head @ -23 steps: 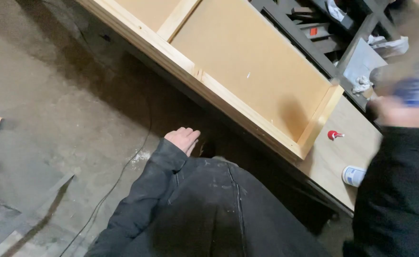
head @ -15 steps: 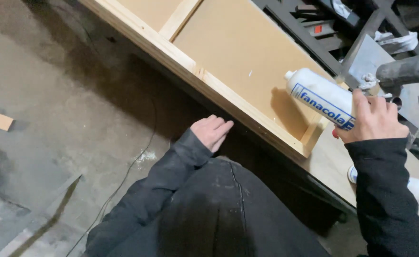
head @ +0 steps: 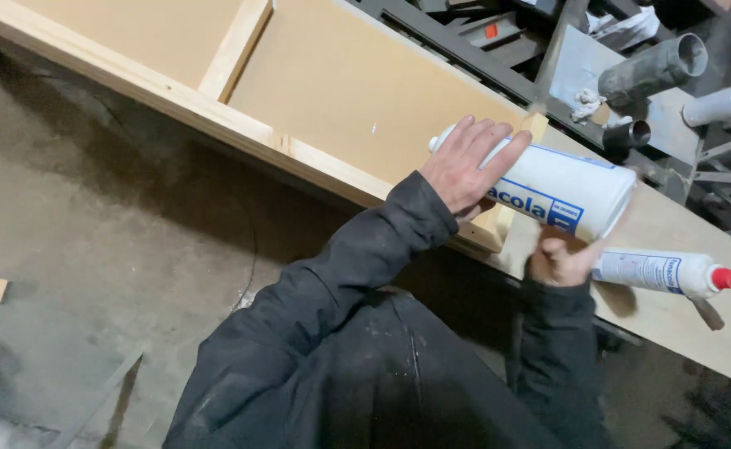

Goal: Apply glue or sealant along the joints of a wooden assembly.

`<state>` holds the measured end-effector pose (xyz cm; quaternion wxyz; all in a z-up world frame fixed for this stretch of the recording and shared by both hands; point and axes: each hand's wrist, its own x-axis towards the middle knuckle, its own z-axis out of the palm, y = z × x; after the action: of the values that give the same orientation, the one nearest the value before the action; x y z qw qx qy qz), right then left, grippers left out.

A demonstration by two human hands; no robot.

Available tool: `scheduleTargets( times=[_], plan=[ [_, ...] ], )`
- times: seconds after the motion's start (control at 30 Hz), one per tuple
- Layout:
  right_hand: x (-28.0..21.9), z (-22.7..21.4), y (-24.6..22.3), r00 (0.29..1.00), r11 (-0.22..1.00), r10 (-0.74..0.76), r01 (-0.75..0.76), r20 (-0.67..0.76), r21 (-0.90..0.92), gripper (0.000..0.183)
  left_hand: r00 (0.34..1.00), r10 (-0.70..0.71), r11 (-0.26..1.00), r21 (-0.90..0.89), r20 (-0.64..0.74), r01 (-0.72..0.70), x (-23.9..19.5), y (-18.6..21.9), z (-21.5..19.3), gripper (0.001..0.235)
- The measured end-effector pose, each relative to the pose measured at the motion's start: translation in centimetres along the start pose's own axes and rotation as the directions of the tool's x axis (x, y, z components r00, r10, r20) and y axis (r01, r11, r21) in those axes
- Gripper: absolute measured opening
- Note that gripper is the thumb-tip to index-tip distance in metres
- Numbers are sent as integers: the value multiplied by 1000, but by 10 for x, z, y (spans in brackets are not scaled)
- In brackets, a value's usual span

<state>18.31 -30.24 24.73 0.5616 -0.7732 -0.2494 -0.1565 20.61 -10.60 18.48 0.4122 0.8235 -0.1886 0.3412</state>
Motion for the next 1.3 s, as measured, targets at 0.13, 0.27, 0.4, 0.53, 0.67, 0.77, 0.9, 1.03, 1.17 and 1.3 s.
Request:
scheduleTargets(
  times=[0.13, 0.27, 0.4, 0.53, 0.67, 0.77, 0.9, 1.03, 1.17, 1.3],
  plan=[
    [5, 21, 29, 988, 896, 152, -130, -17, 426, 117, 997, 10, 987, -158, 81, 3, 6, 17, -3, 105],
    [81, -50, 12, 987, 975, -43, 8, 154, 222, 84, 995, -67, 989, -138, -73, 56, -23, 19, -62, 96],
    [110, -64, 29, 997, 986, -58, 48, 56, 158, 84, 940, -328, 942, -99, -89, 320, -94, 11, -114, 46],
    [112, -38, 66, 997, 992, -77, 79, -30, 101, 84, 829, -550, 831, 24, -100, 555, -190, -8, -118, 35],
    [83, -9, 103, 993, 997, -60, 65, -105, 46, 85, 689, -713, 693, 20, -126, 721, -221, 1, -111, 37],
    [55, 2, 115, 986, 1000, -30, 31, -164, 2, 85, 661, -746, 664, -9, -78, 748, -214, 15, -107, 38],
    [74, 9, 94, 988, 999, 8, -2, -155, 36, 82, 755, -655, 754, 51, -13, 655, -191, 12, -99, 38],
    [107, -69, 129, 989, 992, -51, 34, -136, -122, 63, 924, -378, 902, 252, 66, 351, -146, -1, -91, 44],
    [93, -71, 124, 979, 989, -28, -3, -202, -149, 71, 953, -250, 921, 346, 172, 179, -128, -14, -74, 51],
    [97, -62, 122, 957, 987, -16, -31, -290, -155, 84, 917, -284, 900, 408, 281, 153, -127, -35, -56, 55]
  ],
)
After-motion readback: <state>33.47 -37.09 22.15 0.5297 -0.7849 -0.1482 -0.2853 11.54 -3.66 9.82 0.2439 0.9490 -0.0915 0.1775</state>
